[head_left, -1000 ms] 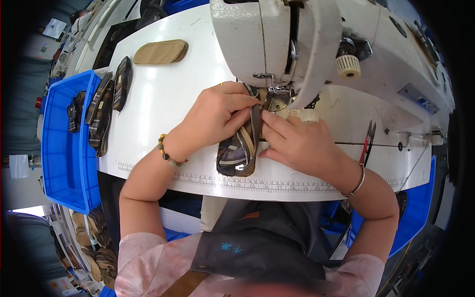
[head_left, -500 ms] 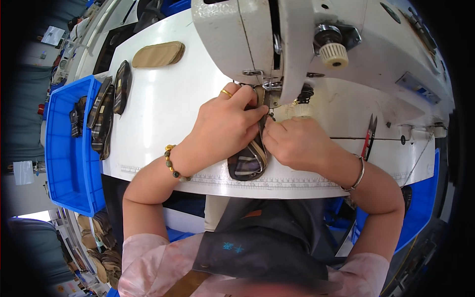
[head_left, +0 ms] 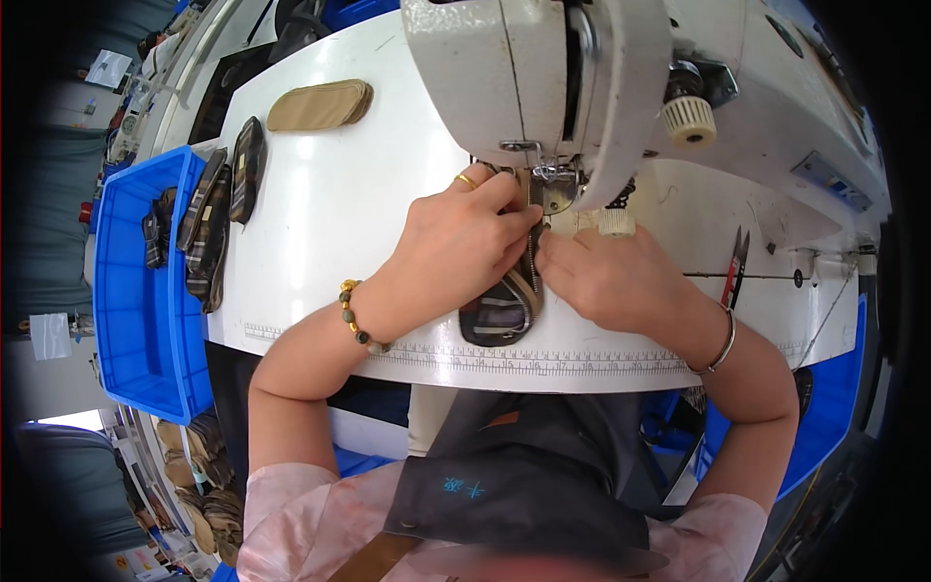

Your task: Sewing leather straps and components for footwear using an industrial sewing machine.

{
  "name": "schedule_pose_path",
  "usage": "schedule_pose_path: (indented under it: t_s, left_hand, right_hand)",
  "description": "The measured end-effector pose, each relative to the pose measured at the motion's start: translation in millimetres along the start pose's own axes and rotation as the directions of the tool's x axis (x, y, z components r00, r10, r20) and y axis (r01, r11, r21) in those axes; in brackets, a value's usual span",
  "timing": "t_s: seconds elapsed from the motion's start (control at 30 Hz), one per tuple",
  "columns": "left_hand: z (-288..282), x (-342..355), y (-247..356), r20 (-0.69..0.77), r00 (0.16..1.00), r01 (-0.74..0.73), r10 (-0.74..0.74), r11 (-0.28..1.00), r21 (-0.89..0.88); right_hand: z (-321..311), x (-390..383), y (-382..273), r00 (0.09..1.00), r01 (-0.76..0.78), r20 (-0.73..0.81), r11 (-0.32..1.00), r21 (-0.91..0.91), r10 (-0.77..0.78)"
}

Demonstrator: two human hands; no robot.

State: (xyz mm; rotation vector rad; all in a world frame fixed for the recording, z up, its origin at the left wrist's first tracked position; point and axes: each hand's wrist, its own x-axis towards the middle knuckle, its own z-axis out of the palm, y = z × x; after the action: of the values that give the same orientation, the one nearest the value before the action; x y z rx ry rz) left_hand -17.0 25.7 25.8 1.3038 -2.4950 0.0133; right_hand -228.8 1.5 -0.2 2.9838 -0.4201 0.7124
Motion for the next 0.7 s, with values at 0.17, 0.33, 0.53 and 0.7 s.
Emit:
schedule_pose_path:
  t_s: [0.17,0.33,0.53,0.7]
  left_hand:
    - [-10,-9,3,0.043,0.996,-0.085,0.082,0.993,0.083]
    - [-12,-7,-1,0.084,0.951,-0.307,0.297,0.939,0.152]
    - [3,-17,-25,-0.171,0.981,-0.126,0.091,0.970,-0.206]
    - [2,-15,-16,-0.063,0.997,0.018,-0.041,0.942,-0.336]
  right_hand:
    - [-9,-5,-17,0.968,0.136,0.206,0.990,0.046,-0.143]
    - [6,-6,-22,0.992,0.123,-0.016,0.985,0.121,-0.122]
    - [18,-1,-23,0.975,0.047,-0.207,0.985,-0.168,-0.081]
    - [25,-3,-21,0.985,0.070,-0.149,0.993,-0.091,-0.083]
